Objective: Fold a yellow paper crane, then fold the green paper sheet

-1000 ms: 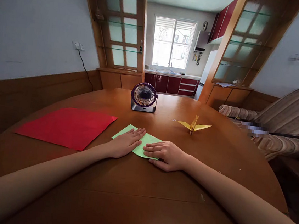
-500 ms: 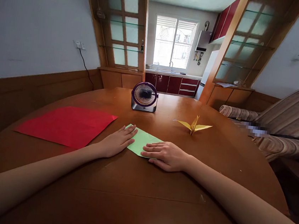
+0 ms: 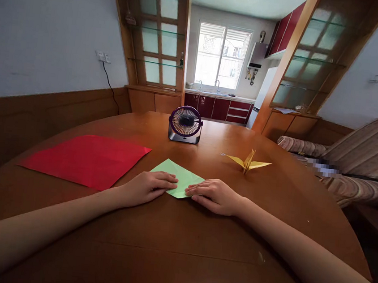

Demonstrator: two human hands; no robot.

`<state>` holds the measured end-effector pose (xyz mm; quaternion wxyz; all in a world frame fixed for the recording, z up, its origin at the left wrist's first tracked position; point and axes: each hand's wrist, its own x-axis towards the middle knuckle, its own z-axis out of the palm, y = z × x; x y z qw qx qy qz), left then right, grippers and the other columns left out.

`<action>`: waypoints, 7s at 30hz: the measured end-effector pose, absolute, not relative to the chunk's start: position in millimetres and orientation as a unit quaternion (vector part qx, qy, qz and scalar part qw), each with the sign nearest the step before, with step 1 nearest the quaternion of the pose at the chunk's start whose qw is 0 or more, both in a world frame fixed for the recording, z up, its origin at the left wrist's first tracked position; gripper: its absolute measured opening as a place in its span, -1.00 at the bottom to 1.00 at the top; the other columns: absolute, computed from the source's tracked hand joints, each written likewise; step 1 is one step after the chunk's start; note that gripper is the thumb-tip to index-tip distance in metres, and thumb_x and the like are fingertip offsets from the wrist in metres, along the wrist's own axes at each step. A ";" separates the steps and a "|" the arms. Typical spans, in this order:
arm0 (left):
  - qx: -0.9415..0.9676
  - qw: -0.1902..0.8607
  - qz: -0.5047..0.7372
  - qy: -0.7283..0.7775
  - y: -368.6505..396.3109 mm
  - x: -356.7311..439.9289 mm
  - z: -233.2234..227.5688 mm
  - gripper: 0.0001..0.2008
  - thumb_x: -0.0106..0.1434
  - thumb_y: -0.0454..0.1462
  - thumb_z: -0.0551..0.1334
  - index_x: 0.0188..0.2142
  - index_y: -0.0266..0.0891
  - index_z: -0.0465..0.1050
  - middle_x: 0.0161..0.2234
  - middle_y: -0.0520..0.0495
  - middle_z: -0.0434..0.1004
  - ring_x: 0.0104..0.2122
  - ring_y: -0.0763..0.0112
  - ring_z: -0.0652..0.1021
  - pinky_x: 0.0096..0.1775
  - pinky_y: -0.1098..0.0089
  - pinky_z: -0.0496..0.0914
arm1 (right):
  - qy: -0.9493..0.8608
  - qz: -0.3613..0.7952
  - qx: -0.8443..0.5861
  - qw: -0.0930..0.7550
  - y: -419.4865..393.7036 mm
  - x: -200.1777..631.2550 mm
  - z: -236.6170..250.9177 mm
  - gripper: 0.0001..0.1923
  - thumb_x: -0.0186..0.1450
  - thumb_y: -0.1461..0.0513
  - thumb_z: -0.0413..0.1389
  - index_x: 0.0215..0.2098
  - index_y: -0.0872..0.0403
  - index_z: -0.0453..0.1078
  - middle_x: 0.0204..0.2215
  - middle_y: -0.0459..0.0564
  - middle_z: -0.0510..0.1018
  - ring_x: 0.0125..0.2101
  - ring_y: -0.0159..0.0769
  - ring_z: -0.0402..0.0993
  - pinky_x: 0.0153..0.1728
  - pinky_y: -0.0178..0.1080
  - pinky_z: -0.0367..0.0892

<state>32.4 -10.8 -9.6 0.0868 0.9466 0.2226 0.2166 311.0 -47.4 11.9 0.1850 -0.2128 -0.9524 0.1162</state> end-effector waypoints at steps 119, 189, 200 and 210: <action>0.957 0.097 0.053 0.270 3.5 60.6 -9.8 -0.44 0.46 -0.05 -0.21 0.36 -0.20 -0.13 0.37 -0.11 -0.19 0.35 0.32 -0.11 0.31 0.17 -0.24 | -0.861 -0.016 -0.455 0.226 -26.0 285.4 -10.1 -0.67 0.40 0.16 -0.06 -0.08 0.05 0.51 -0.26 0.08 0.40 -0.26 -0.23 0.40 -0.20 -0.15 0.36; 0.961 0.033 0.194 0.195 3.0 63.3 -2.7 -0.79 0.37 -0.14 0.12 -0.22 -0.19 0.46 -0.28 -0.03 0.50 -0.24 0.34 0.46 -0.14 0.34 0.31 | -0.863 -0.062 -0.449 0.223 -26.4 285.6 -12.8 -0.70 0.37 0.21 0.00 -0.08 0.09 0.53 -0.28 0.08 0.44 -0.25 -0.21 0.39 -0.21 -0.17 0.34; 0.975 0.041 0.161 0.149 8.3 68.8 3.7 -0.80 0.36 -0.17 0.11 -0.26 -0.20 0.44 -0.24 -0.07 0.46 -0.15 0.29 0.48 0.03 0.25 0.28 | -0.851 -0.006 -0.455 0.261 -26.6 288.1 -11.4 -0.76 0.35 0.19 0.03 -0.17 0.09 0.52 -0.26 0.07 0.48 -0.21 -0.20 0.41 -0.18 -0.15 0.36; 0.966 0.093 0.152 0.185 16.3 67.9 2.9 -0.74 0.31 -0.08 0.17 -0.19 -0.22 0.41 -0.19 -0.09 0.39 -0.17 0.26 0.46 -0.08 0.28 0.31 | -0.862 -0.015 -0.408 0.302 -27.8 293.4 -9.7 -0.88 0.31 0.27 0.06 -0.25 0.12 0.43 -0.26 0.08 0.47 -0.20 -0.19 0.38 -0.15 -0.12 0.34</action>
